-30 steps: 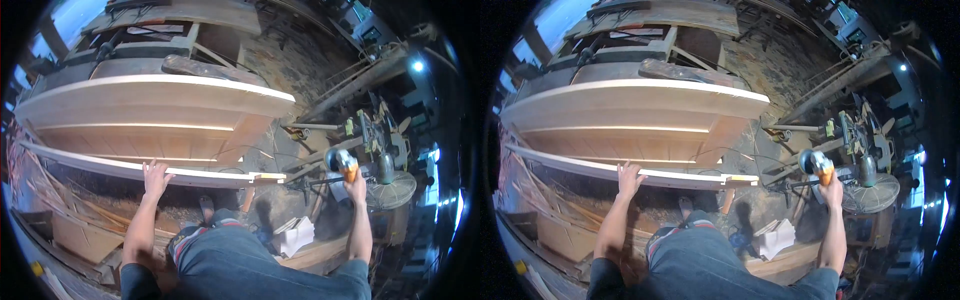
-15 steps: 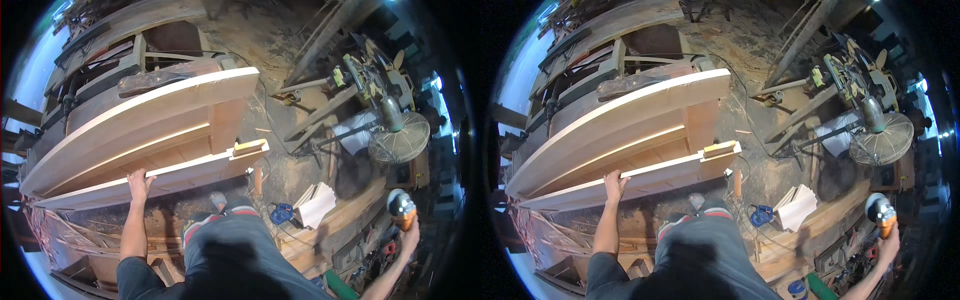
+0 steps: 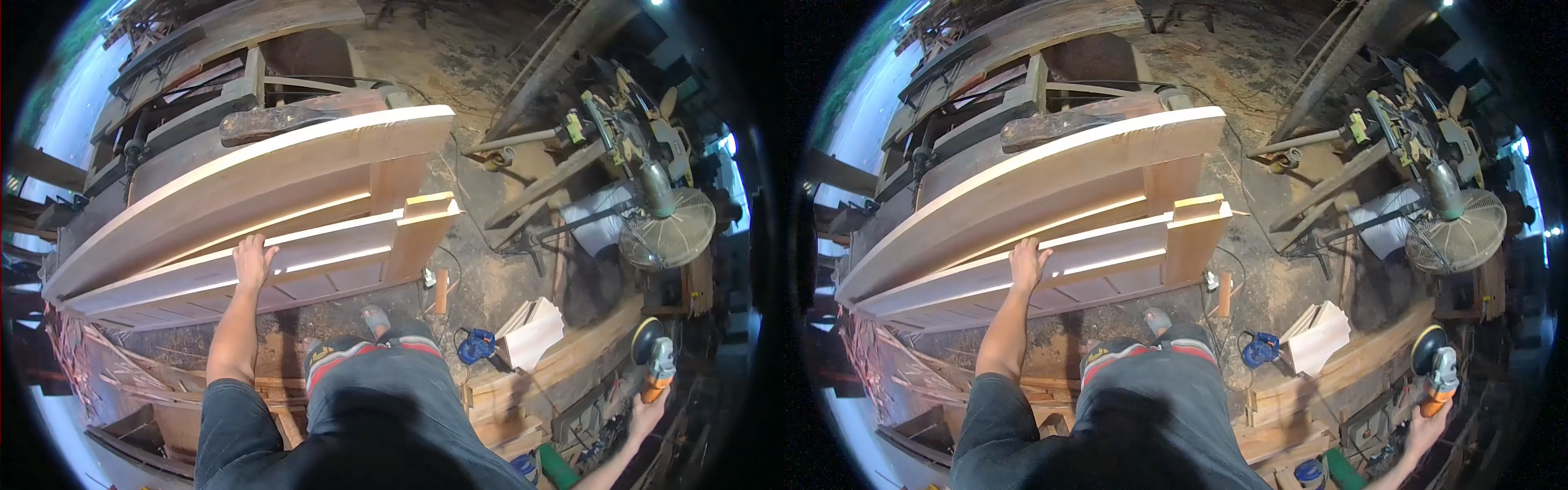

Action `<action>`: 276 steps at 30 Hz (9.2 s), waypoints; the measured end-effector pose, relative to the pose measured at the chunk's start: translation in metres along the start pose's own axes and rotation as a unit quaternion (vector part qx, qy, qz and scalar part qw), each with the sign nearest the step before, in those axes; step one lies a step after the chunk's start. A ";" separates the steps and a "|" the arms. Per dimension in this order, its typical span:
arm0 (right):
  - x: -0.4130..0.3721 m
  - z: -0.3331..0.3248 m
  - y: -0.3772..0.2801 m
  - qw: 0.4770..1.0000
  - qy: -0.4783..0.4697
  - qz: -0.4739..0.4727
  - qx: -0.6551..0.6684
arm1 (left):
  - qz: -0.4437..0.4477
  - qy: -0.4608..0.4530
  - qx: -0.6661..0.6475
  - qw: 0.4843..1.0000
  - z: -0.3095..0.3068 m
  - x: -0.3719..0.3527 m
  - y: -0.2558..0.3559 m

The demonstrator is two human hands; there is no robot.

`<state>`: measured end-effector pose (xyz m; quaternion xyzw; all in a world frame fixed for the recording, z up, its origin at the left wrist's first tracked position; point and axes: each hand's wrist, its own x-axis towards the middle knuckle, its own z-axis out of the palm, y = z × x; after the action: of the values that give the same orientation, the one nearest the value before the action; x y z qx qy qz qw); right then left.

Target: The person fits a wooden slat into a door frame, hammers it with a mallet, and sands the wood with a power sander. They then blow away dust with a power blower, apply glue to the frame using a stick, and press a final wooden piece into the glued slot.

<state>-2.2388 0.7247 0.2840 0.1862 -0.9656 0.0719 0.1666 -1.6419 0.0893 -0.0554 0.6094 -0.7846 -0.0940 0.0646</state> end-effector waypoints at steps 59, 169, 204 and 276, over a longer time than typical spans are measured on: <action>-1.202 -0.080 -1.227 0.665 -0.389 -0.571 0.282 | -0.418 0.080 -0.394 0.814 -0.201 -0.450 -1.173; -1.201 -0.021 -1.140 0.885 -0.270 0.008 0.380 | 0.246 -0.180 -0.023 0.952 -0.288 -0.073 -1.225; -1.183 0.015 -1.112 0.878 -0.273 -0.026 0.393 | 0.335 -0.234 -0.084 0.909 -0.288 -0.033 -1.176; -0.268 0.285 -0.590 0.795 -0.221 0.234 0.514 | 0.221 -0.296 0.045 0.928 -0.116 0.032 -0.457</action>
<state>-1.8616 0.2144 -0.0298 0.0238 -0.8114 0.5510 -0.1935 -1.1932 -0.0592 -0.0467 0.3669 -0.8864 -0.2178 -0.1793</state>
